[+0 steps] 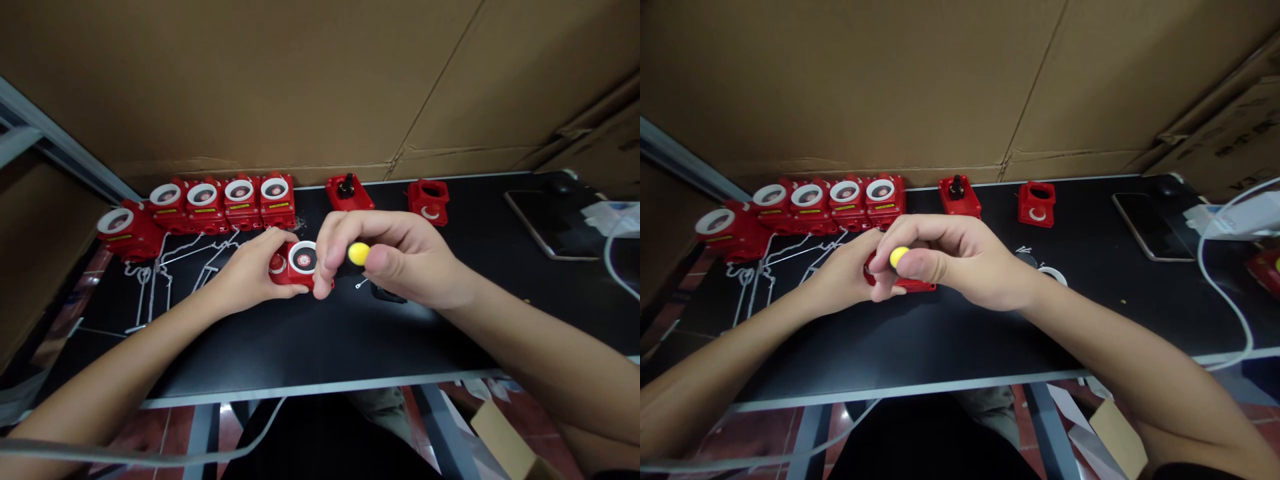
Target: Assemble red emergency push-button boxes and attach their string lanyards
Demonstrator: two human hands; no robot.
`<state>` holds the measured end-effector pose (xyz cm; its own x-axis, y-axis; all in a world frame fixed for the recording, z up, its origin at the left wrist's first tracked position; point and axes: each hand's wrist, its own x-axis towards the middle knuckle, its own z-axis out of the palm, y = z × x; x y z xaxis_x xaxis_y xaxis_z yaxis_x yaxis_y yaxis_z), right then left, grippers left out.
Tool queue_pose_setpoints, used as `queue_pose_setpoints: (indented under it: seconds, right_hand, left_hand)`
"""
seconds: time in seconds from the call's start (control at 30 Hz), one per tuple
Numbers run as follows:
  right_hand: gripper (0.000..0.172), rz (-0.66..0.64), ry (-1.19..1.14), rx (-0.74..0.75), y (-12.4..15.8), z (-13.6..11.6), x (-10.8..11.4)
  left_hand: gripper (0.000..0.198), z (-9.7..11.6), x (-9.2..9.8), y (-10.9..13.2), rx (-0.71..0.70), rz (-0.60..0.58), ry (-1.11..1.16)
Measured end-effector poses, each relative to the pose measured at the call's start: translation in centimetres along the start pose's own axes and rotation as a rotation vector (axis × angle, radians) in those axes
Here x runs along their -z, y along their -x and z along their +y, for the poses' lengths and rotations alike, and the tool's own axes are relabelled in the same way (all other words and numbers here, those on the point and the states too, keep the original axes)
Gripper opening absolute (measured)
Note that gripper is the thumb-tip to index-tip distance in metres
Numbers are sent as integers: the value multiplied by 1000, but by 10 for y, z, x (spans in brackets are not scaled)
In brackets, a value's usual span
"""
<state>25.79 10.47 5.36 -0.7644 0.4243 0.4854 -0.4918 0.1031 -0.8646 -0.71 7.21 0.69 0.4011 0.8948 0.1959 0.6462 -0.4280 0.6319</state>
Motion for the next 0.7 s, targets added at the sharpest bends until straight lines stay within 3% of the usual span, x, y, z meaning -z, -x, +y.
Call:
queue_pose_setpoints:
  seconds: [0.13,0.27,0.33,0.5,0.63,0.7]
  right_hand:
    - [24,149,-2,6,-3,2,-4]
    - [41,369,44,12,-6,4,-1]
    - [46,400,61,12,-6,4,2]
    - [22,205,-11,5,-4,-2,5]
    - [40,100,-33,-10,-4,-8,7]
    - [40,83,-21,9,-5,-9,8]
  left_hand:
    - [61,-2,0,1,-19,-2,-25]
    - [67,0,1,1,-15,-9,-45]
    - [67,1,2,1,-19,-10,-41]
    - [63,1,2,0,-25,-12,-40]
    - [64,-1,2,0,-34,-12,-45]
    - [65,-1,2,0,-30,-13,-53]
